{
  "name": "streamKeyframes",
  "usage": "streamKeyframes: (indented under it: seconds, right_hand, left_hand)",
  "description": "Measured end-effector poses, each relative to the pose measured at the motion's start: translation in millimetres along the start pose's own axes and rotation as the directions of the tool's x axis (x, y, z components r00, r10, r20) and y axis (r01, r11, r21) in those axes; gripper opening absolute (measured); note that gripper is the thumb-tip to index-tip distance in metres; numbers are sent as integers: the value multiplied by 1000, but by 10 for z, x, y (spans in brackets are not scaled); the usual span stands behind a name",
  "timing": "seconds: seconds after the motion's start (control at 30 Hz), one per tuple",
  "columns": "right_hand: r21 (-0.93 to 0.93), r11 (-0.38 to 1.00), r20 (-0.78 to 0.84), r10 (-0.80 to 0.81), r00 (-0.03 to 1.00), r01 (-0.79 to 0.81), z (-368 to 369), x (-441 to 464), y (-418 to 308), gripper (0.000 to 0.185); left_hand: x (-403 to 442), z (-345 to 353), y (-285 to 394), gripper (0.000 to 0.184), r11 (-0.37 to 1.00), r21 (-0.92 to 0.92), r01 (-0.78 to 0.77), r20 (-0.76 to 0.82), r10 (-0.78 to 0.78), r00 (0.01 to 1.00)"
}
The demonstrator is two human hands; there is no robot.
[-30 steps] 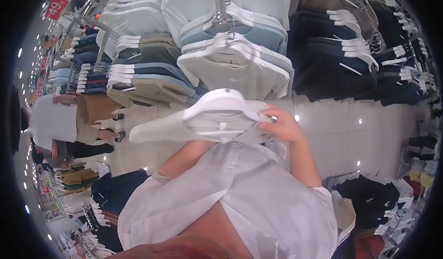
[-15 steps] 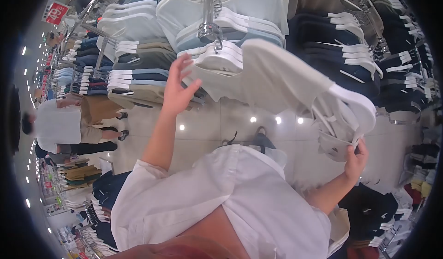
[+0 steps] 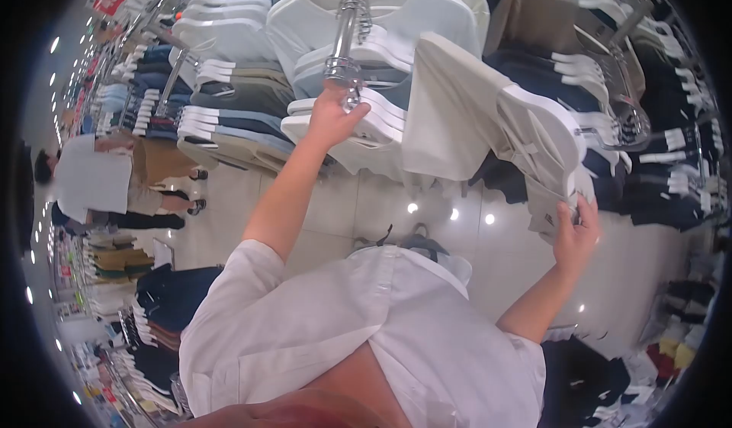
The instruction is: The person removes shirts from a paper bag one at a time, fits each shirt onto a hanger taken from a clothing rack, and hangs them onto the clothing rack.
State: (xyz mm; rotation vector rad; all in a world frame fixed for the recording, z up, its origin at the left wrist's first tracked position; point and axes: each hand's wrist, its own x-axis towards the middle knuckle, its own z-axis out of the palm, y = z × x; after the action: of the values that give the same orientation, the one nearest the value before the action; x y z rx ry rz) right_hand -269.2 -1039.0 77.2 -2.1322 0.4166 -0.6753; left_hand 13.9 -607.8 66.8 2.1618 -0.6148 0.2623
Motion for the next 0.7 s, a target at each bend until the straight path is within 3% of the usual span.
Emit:
streamKeyframes:
  seconds: [0.17,0.23,0.37,0.4,0.5,0.6,0.7]
  right_hand:
    - [100,995,232,-48,972,25,508,416,-76,37]
    - [-26,994,242,-95,966,105,771,542,-158,38]
    - [47,986,344,-169,924,163,1270,768,-231,40]
    - [116,986,387,-155,909,119,1365,804,-388,40]
    - [37,996,488,-85,869,77,1641,905,-489,37]
    - [102,955,388,-297,872,280,1866,943,-471,35]
    - [145,959,450,-284,846,245,1953,1024,-534,34]
  left_hand:
    - [-13,-57,94,51,998,59,-19,3,18,1000]
    - [-33,-94,115,52,996,84,-15,12,14,1000]
    - [-57,-176,188,52,996,87,5,58,-10,998]
    - [-56,-187,193,52,997,79,7,66,-12,998]
    - [-64,-186,213,51,996,89,23,56,-28,998]
    - [-65,-191,239,51,997,80,23,56,-28,998]
    - [-64,-229,287,52,994,92,65,86,-73,994]
